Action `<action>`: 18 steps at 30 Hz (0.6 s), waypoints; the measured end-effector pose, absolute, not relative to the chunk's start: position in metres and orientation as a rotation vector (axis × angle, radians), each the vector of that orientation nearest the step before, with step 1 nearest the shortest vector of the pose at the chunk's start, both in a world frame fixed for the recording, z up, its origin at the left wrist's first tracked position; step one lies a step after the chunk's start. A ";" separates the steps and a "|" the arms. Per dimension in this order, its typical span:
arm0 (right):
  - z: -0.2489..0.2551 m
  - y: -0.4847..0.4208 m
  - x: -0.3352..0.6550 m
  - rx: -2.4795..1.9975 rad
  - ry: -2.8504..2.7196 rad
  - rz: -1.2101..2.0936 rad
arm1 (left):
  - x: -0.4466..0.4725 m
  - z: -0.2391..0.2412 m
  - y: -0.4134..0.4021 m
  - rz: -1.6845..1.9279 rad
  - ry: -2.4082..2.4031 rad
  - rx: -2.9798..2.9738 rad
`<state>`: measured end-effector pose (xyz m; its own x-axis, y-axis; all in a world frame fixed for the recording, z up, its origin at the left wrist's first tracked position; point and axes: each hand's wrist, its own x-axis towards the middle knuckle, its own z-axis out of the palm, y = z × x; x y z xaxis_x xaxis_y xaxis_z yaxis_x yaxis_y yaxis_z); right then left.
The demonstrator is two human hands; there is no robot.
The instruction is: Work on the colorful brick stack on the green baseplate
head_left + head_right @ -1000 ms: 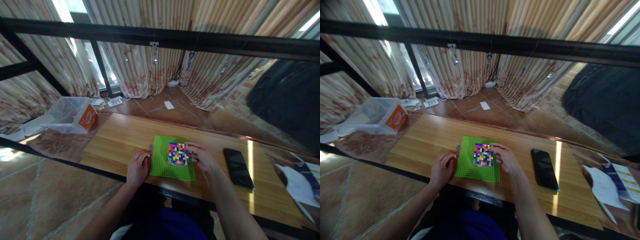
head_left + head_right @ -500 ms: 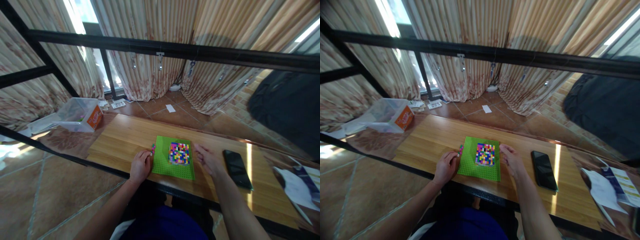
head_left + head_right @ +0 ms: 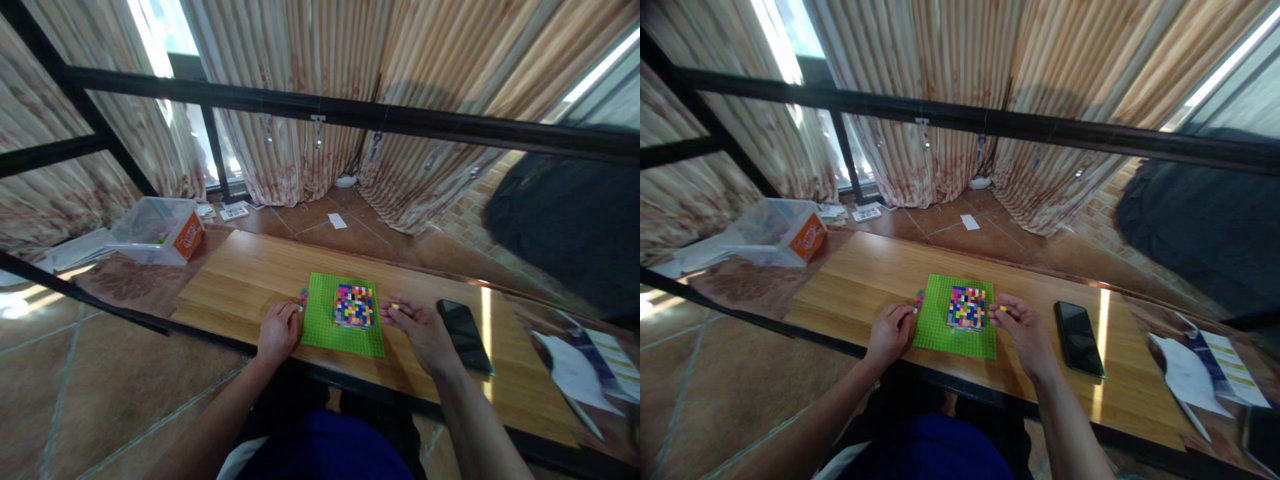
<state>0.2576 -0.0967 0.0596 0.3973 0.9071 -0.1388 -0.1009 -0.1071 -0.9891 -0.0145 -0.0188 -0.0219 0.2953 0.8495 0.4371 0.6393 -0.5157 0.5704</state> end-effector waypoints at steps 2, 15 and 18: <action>0.064 -0.094 0.250 -1.433 -0.815 0.980 | -0.015 -0.022 -0.019 1.051 1.351 2.283; 0.058 -0.083 0.237 -1.616 -1.189 0.757 | -0.015 -0.024 -0.019 1.043 1.369 2.295; 0.056 -0.074 0.229 -1.639 -1.336 0.642 | -0.015 -0.024 -0.020 1.041 1.382 2.295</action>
